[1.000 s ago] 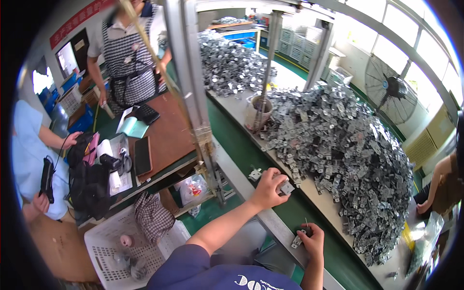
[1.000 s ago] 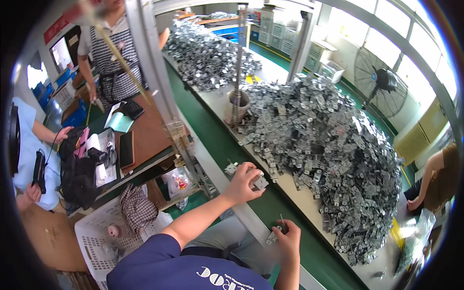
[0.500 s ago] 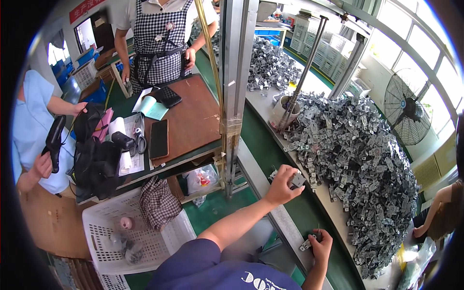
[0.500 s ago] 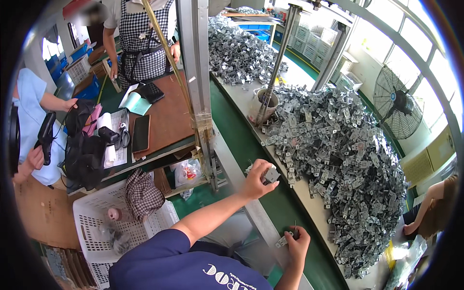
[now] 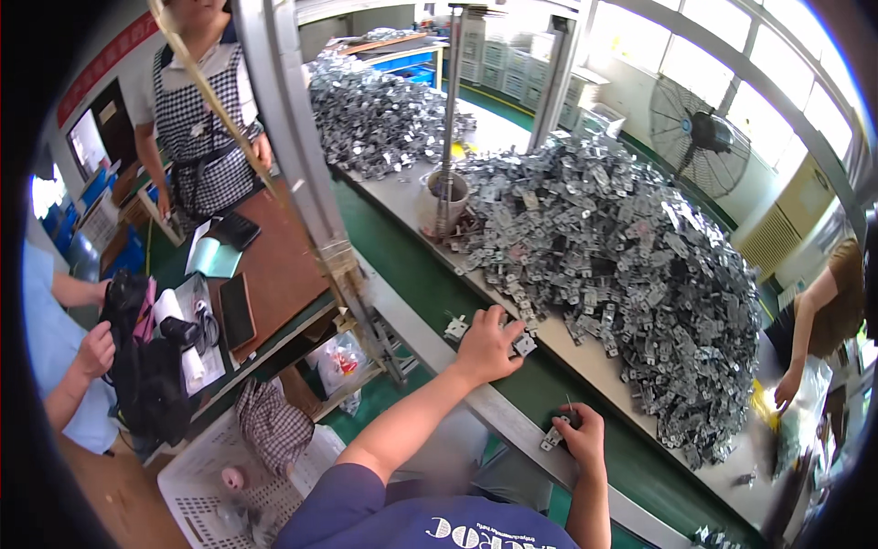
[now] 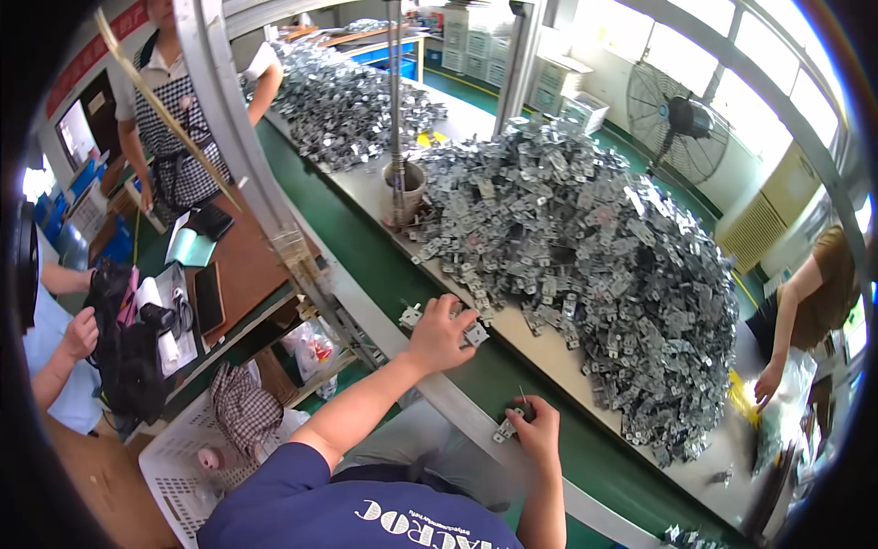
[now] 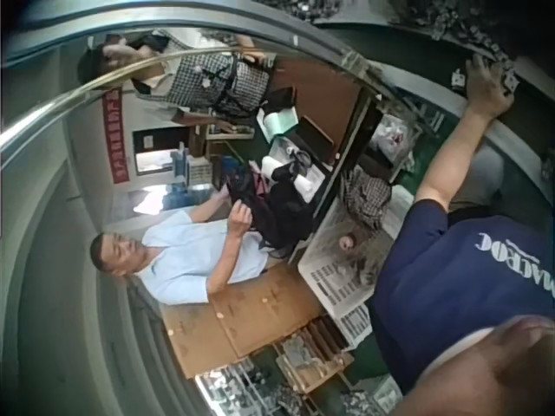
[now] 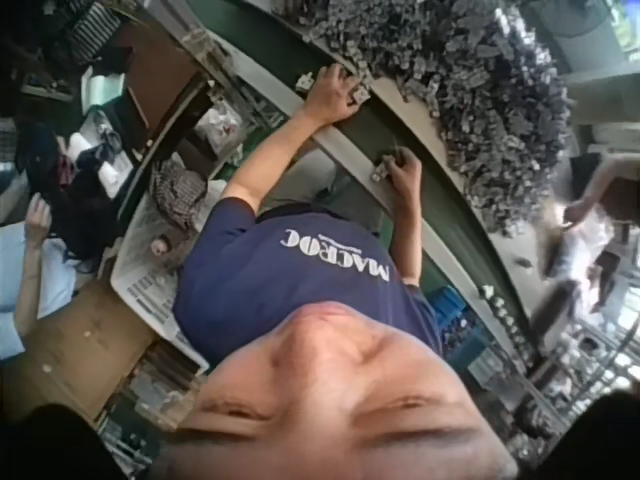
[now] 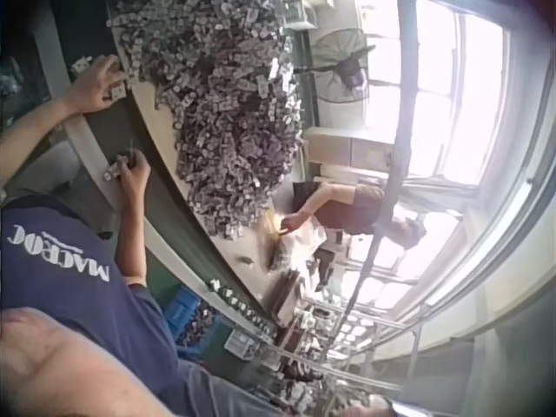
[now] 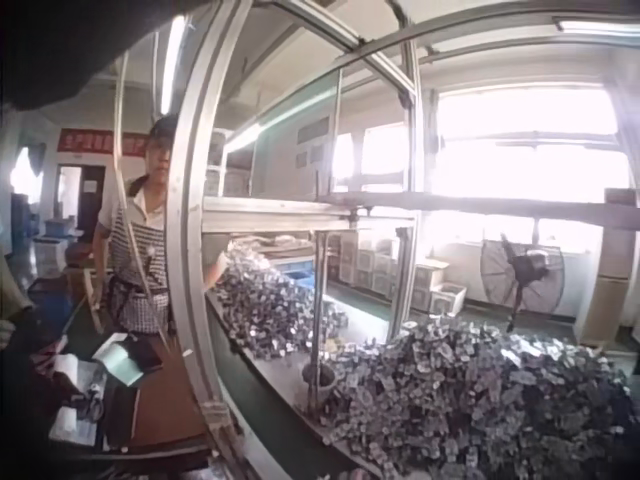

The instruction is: Assembling small electronic switches or components by pressing individual parts together at a factory workbench.

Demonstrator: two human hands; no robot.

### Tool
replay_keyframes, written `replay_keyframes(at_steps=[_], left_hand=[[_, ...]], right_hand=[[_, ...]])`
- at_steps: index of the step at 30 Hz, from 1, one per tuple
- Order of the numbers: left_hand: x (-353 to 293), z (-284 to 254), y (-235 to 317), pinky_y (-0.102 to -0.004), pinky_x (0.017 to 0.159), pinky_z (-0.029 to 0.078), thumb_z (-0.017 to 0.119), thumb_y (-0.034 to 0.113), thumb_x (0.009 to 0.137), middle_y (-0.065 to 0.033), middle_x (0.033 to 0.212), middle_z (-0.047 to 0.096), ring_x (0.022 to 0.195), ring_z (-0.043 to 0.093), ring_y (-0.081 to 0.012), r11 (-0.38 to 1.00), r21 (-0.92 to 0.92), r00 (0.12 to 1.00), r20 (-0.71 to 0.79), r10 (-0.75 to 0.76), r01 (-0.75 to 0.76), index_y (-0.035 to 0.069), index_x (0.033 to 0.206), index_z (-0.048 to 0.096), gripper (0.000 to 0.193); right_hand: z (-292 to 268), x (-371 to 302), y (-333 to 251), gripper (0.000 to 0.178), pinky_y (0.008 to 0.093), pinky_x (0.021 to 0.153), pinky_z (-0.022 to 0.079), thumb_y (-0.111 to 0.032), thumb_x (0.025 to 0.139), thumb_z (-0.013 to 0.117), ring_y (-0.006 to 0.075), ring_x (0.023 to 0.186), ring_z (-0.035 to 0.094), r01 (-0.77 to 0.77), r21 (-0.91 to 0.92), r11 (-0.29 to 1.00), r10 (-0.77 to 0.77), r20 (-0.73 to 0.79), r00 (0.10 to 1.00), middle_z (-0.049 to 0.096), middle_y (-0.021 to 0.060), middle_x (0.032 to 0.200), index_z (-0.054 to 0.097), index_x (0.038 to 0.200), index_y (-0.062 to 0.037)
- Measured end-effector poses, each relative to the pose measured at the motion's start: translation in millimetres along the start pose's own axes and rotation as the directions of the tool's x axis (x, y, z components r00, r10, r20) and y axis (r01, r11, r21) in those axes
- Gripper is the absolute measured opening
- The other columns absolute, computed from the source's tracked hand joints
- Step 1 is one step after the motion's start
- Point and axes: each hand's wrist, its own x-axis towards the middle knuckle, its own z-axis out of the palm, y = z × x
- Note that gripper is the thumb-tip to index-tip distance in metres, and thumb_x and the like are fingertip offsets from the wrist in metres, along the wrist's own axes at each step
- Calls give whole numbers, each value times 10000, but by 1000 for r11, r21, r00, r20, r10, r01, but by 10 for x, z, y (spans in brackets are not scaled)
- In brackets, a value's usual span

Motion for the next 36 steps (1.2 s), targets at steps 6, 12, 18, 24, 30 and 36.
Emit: replay_keyframes(at_steps=[6, 12, 18, 24, 30, 36], left_hand=[[47, 46, 37, -374, 692, 497, 722, 218, 539, -111, 1000, 493, 896, 510, -300, 999, 33, 1000, 24, 12, -13, 132, 970, 612, 453], [43, -114, -26, -355, 750, 464, 741, 184, 581, -129, 944, 525, 878, 533, -297, 962, -273, 994, -105, -4, -25, 72, 974, 593, 435], [-287, -726, -412, -289, 775, 443, 611, 168, 648, -72, 982, 518, 864, 516, -163, 806, -591, 949, -237, -209, 30, 28, 1064, 515, 449], [-765, -1882, -1098, -331, 896, 403, 564, 124, 759, -122, 1136, 515, 1014, 509, -212, 978, -205, 800, -582, -146, 29, -39, 1201, 456, 483], [-773, -2294, -1714, -384, 855, 423, 678, 121, 750, -145, 1081, 502, 977, 521, -300, 908, 239, 765, -633, -123, 343, -26, 1120, 499, 437], [-653, -2195, -1992, -408, 837, 408, 723, 292, 659, -132, 982, 489, 921, 496, -326, 508, 615, 790, -371, -488, 603, 88, 1197, 524, 609]], right_hand=[[36, -24, -73, 235, 210, 488, 353, -84, 668, 717, 41, 530, 422, 42, -47, 998, -47, -107, 993, 492, -31, 572, 629, 872, -10], [50, -31, -121, 230, 248, 494, 401, -97, 701, 704, 87, 515, 470, 124, -102, 987, -134, -107, 985, 529, 38, 572, 623, 898, -9], [19, 5, -1, 235, 300, 525, 443, -113, 718, 700, 186, 543, 552, 145, -101, 984, -156, -105, 982, 584, 116, 635, 620, 914, -12], [14, 25, -85, 187, 392, 607, 476, -150, 744, 645, 335, 699, 605, 180, -202, 963, -187, -18, 982, 633, 146, 773, 614, 888, -35], [32, 13, 7, 187, 395, 627, 488, -175, 753, 637, 327, 713, 613, 184, -277, 943, -201, -34, 979, 636, 140, 771, 628, 881, -40], [26, 13, 37, 186, 362, 594, 483, -174, 741, 658, 298, 658, 616, 199, -288, 937, -226, -65, 972, 626, 131, 711, 625, 849, -26]])
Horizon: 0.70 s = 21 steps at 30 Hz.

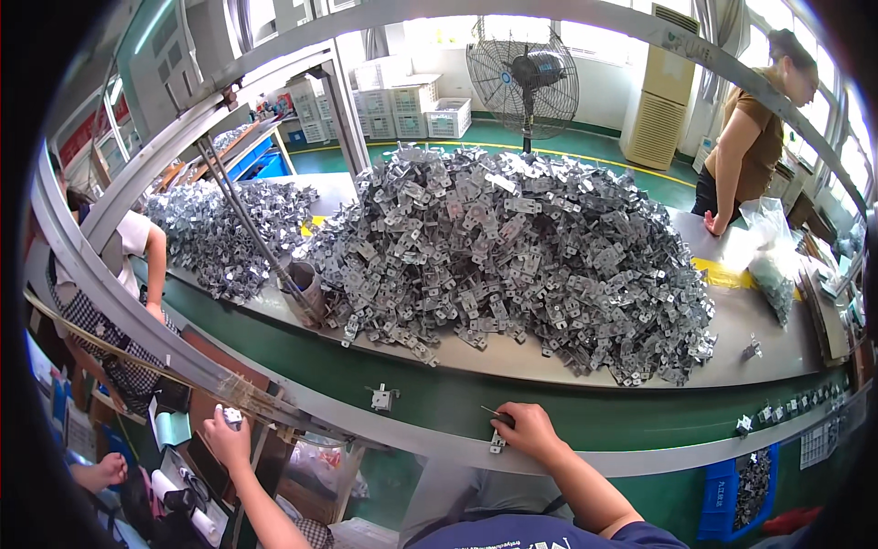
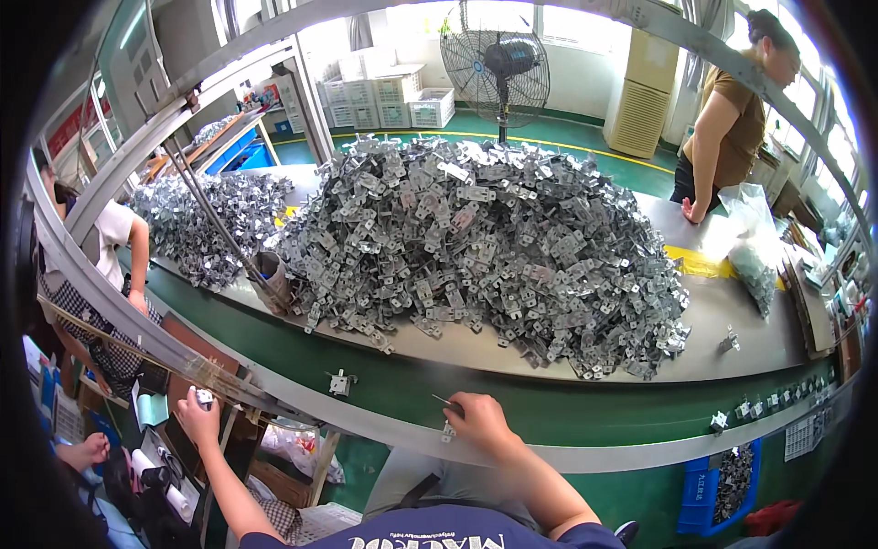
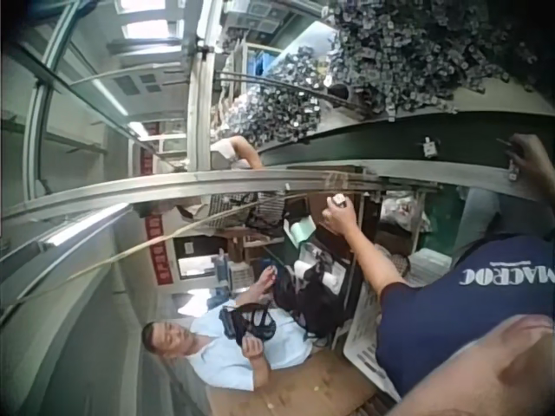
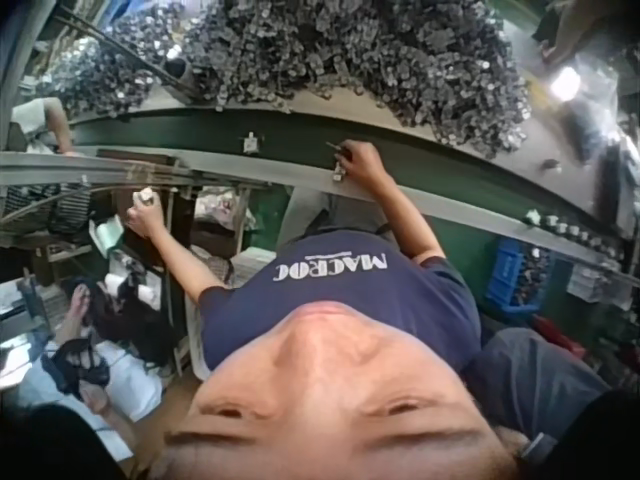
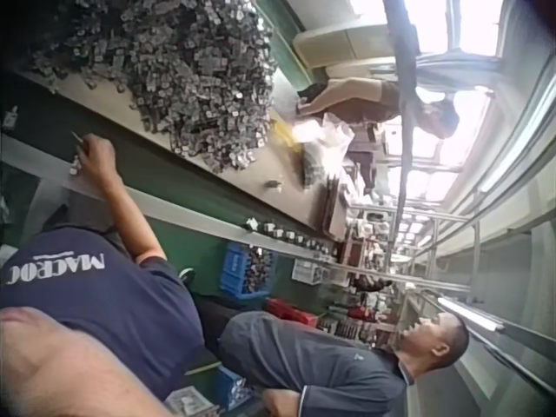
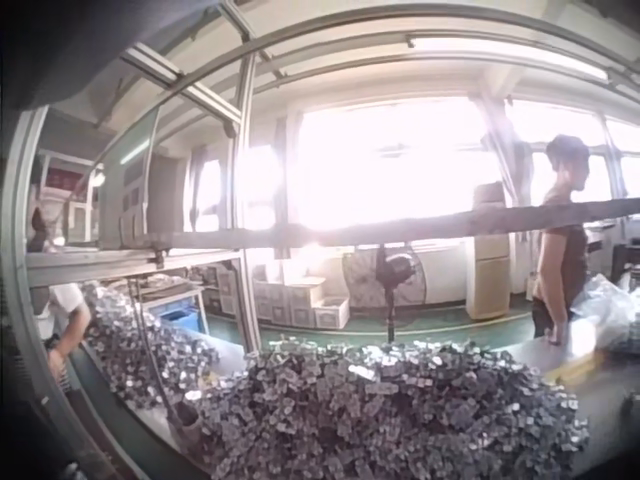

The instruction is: Assembling small electronic switches or components by pressing individual parts together at a factory workbench.

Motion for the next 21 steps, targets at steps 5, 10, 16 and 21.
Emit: replay_keyframes(at_steps=[5, 10, 16, 21], left_hand=[[82, -30, 87, -399, 847, 384, 689, 373, 678, -125, 1012, 500, 926, 487, -332, 996, 81, 997, 76, 31, -37, 97, 1214, 517, 627], [87, 148, -90, -429, 1004, 294, 670, 389, 713, -115, 1171, 494, 1127, 412, -371, 987, 138, 996, -19, 88, -85, 98, 1224, 506, 611], [77, 195, -109, -482, 1038, 254, 648, 371, 746, -122, 1216, 488, 1239, 342, -356, 985, 151, 994, -55, 94, -85, 90, 1223, 498, 574], [57, 104, -16, -497, 1034, 257, 645, 354, 754, -127, 1222, 488, 1257, 330, -346, 989, 127, 997, -25, 78, -75, 88, 1224, 493, 561]], right_hand=[[-51, 4, -22, 179, 396, 638, 495, -187, 747, 638, 312, 723, 623, -55, -25, 998, 56, 24, 998, 645, 125, 767, 636, 858, -46], [-27, 4, -10, 176, 398, 638, 495, -193, 749, 634, 312, 724, 621, -29, -44, 999, 30, 21, 999, 644, 121, 765, 632, 848, -48], [-20, -12, 6, 164, 406, 637, 491, -198, 753, 628, 319, 726, 614, 13, -49, 999, -13, -8, 1000, 638, 118, 759, 624, 830, -53], [-24, -10, 7, 169, 412, 633, 489, -207, 763, 618, 320, 721, 612, 3, -61, 998, -2, 17, 1000, 635, 123, 757, 618, 827, -50]])
